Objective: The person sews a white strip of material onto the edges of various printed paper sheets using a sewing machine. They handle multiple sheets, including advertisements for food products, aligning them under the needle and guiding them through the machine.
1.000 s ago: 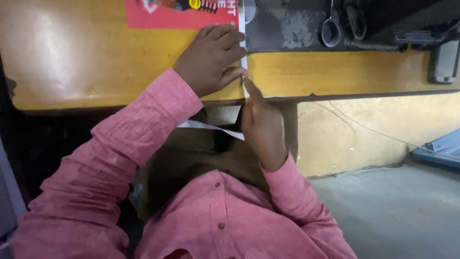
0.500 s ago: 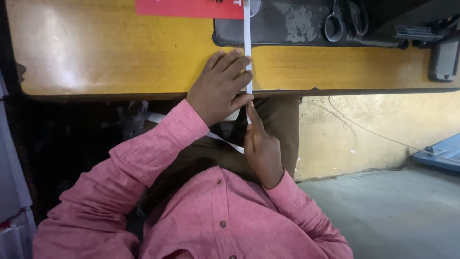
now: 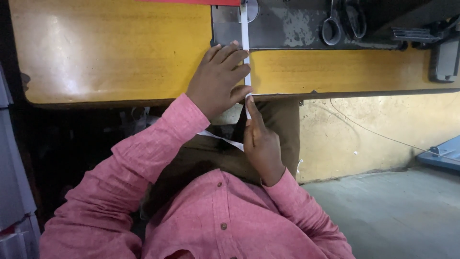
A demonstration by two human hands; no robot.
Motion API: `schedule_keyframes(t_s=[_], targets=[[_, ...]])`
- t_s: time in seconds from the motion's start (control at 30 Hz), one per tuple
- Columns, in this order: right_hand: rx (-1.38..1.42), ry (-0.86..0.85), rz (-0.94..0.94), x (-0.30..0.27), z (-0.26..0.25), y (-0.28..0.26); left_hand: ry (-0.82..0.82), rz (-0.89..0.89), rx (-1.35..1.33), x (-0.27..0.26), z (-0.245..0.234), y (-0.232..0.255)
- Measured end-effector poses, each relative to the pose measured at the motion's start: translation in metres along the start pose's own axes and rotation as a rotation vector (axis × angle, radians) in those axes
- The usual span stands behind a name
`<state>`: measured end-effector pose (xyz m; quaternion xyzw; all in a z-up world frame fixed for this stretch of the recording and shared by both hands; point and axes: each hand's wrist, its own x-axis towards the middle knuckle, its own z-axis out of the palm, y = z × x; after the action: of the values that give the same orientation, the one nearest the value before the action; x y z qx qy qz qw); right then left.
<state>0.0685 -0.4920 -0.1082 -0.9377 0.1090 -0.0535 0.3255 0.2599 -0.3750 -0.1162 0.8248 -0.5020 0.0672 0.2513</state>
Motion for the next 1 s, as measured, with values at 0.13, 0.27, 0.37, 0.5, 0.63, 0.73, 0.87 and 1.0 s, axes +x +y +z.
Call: schedule_keyframes(t_s=[0.13, 0.27, 0.37, 0.5, 0.63, 0.73, 0.87, 1.0], targets=[[-0.007, -0.048, 0.043, 0.0002, 0.0010, 0.0034, 0.007, 0.042, 0.006, -0.0001, -0.0035, 0.0037], [0.025, -0.061, 0.062, -0.0008, 0.0013, 0.0046, 0.018, 0.072, 0.001, -0.0025, -0.0056, 0.0067], [0.042, -0.079, 0.088, 0.0013, 0.0001, 0.0021, 0.068, 0.091, -0.002, -0.0018, -0.0056, 0.0049], [0.075, -0.099, 0.122, 0.0024, -0.0053, -0.0045, 0.034, 0.055, -0.034, -0.0019, -0.0044, 0.0055], [0.085, -0.079, 0.082, 0.0025, -0.0013, 0.0005, 0.048, 0.054, -0.015, -0.0013, -0.0026, 0.0043], [0.072, -0.087, 0.095, 0.0038, -0.0025, -0.0015, 0.042, 0.041, -0.032, -0.0015, -0.0025, 0.0046], [0.070, -0.098, 0.082, 0.0043, -0.0012, 0.0021, 0.076, 0.050, -0.030, -0.0019, -0.0009, 0.0034], [0.065, -0.079, 0.052, 0.0054, -0.0021, 0.0002, 0.064, 0.031, -0.022, -0.0029, 0.0013, 0.0035]])
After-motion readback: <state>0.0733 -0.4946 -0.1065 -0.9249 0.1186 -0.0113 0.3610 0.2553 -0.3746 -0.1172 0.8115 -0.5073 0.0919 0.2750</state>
